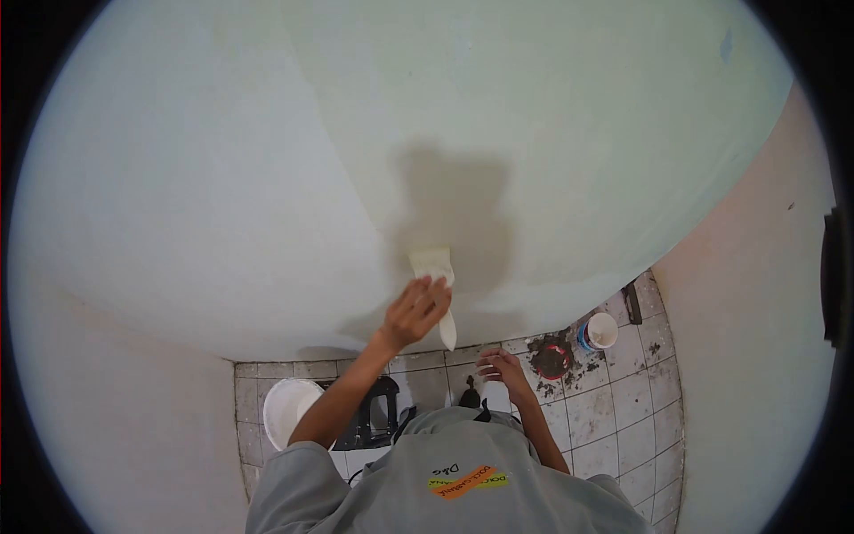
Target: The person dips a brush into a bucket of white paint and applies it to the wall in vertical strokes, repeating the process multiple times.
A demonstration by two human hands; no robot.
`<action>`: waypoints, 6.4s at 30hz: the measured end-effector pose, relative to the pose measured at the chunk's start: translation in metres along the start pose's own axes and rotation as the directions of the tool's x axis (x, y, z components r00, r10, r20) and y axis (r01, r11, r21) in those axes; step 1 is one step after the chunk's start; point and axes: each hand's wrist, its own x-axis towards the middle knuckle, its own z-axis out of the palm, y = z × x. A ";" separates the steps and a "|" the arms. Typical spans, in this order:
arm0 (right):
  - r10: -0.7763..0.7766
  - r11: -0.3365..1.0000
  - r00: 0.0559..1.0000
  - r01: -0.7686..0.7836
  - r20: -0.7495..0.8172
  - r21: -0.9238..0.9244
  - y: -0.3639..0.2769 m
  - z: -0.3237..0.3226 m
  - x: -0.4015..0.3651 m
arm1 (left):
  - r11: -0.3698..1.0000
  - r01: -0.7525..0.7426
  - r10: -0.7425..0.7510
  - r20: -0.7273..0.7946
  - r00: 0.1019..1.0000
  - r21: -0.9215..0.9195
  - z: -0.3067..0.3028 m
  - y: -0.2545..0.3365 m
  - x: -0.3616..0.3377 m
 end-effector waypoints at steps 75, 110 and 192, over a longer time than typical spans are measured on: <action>0.057 0.997 0.997 -0.053 0.061 -0.064 0.008 0.001 0.003 | 0.928 0.301 -0.313 -0.017 0.950 -0.220 -0.031 -0.007 0.029; 0.106 0.984 0.992 -0.095 0.062 -0.153 -0.007 -0.003 0.003 | -0.480 0.574 -0.731 0.664 0.156 -0.663 -0.028 0.085 -0.077; 0.127 0.975 0.991 -0.118 0.039 -0.189 -0.002 -0.006 -0.002 | -0.640 0.320 -0.757 0.645 -0.106 -0.699 0.003 0.062 0.022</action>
